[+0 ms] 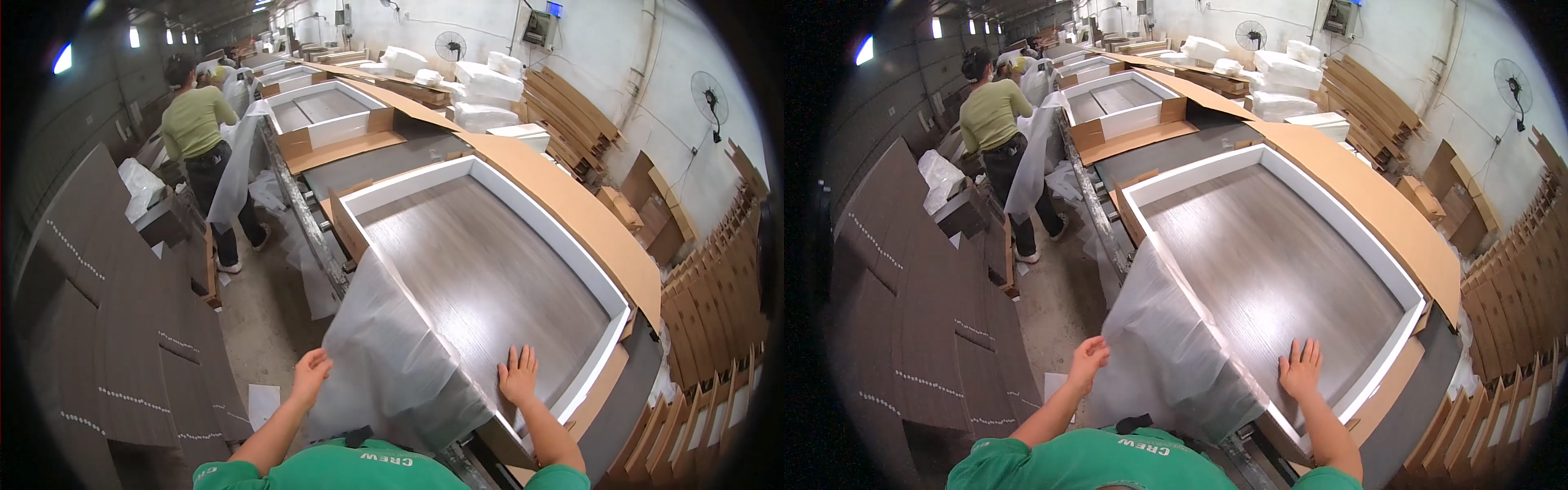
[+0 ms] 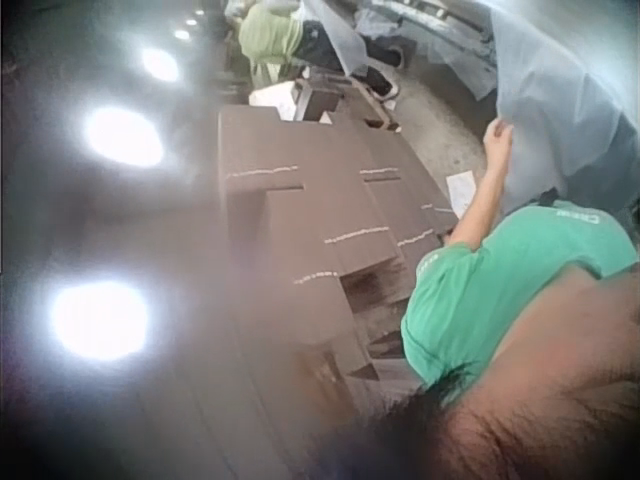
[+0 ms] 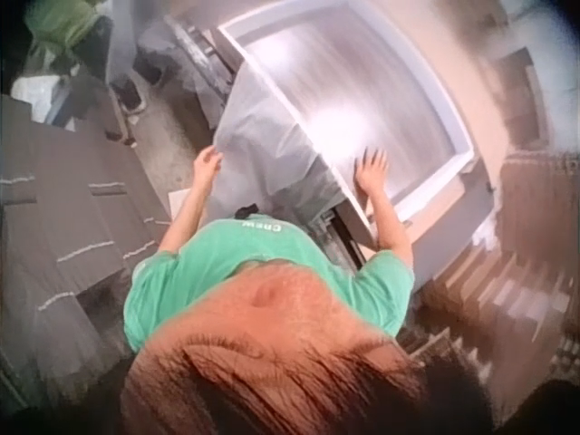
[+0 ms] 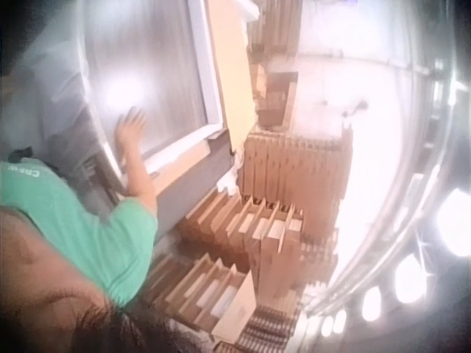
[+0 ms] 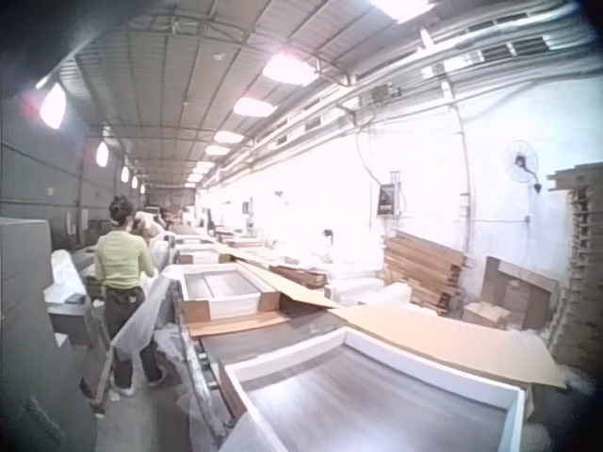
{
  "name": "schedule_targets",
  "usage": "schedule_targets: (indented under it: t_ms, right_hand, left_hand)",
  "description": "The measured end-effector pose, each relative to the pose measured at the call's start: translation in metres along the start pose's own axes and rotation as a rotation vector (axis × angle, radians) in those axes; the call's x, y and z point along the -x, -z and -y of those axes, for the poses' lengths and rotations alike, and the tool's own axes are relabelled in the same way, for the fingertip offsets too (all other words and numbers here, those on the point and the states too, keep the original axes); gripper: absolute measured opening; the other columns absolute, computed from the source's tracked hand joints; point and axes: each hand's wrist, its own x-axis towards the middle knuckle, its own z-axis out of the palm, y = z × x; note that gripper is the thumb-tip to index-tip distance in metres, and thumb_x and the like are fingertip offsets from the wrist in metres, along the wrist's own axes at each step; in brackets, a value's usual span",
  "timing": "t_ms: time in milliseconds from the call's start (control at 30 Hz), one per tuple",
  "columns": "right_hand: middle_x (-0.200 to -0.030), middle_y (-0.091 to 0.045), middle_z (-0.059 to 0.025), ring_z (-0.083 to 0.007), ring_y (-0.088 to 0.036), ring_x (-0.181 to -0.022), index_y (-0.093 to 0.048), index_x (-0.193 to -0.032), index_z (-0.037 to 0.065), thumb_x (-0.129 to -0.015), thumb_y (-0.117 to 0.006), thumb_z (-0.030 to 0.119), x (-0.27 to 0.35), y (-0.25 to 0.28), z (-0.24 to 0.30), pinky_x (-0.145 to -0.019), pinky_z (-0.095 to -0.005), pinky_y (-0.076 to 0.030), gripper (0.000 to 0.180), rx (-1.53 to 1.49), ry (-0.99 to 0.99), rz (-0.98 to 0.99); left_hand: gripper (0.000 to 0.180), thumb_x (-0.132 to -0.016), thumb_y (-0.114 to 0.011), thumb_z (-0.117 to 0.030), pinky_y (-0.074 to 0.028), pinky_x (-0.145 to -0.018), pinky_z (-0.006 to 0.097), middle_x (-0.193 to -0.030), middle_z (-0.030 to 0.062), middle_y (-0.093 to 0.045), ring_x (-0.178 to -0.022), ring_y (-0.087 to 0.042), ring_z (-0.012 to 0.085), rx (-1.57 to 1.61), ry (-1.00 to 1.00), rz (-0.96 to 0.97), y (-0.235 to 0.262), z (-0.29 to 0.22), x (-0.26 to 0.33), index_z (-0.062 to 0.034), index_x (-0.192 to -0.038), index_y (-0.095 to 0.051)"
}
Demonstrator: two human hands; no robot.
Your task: The person places wooden boards into cardboard boxes, inserts foam protective layers, and covers the boxes with foam sheets while working at a conveyor belt.
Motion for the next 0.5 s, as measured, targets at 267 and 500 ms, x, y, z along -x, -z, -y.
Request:
schedule_targets:
  t_ms: [267,500]
  right_hand:
    - [-0.092,-0.062,-0.0095,-0.0182,-0.057,-0.088,-0.057,-0.106,-0.002,-0.082,-0.057,0.031,0.009,0.132,0.041,-0.078,-0.0297,-0.044,0.041,-0.851,-0.594,0.353]
    - [-0.081,-0.061,-0.0024,-0.0094,-0.056,-0.069,-0.058,-0.096,-0.001,-0.087,-0.054,0.021,0.104,0.151,0.178,-0.064,-0.0220,-0.045,0.023,-1.045,-0.834,-0.488]
  left_hand:
    - [0.111,-0.051,-0.084,-0.028,-0.027,-0.103,0.038,-0.134,0.0215,-0.032,-0.126,-0.030,0.0316,-0.645,-0.136,0.303,0.080,0.088,-0.011,0.0002,-0.135,-0.017]
    - [0.082,-0.059,-0.080,-0.022,-0.042,-0.089,0.035,-0.119,0.0169,-0.050,-0.106,-0.051,0.0248,-0.442,0.105,0.682,0.061,0.085,-0.023,0.0027,-0.125,-0.037]
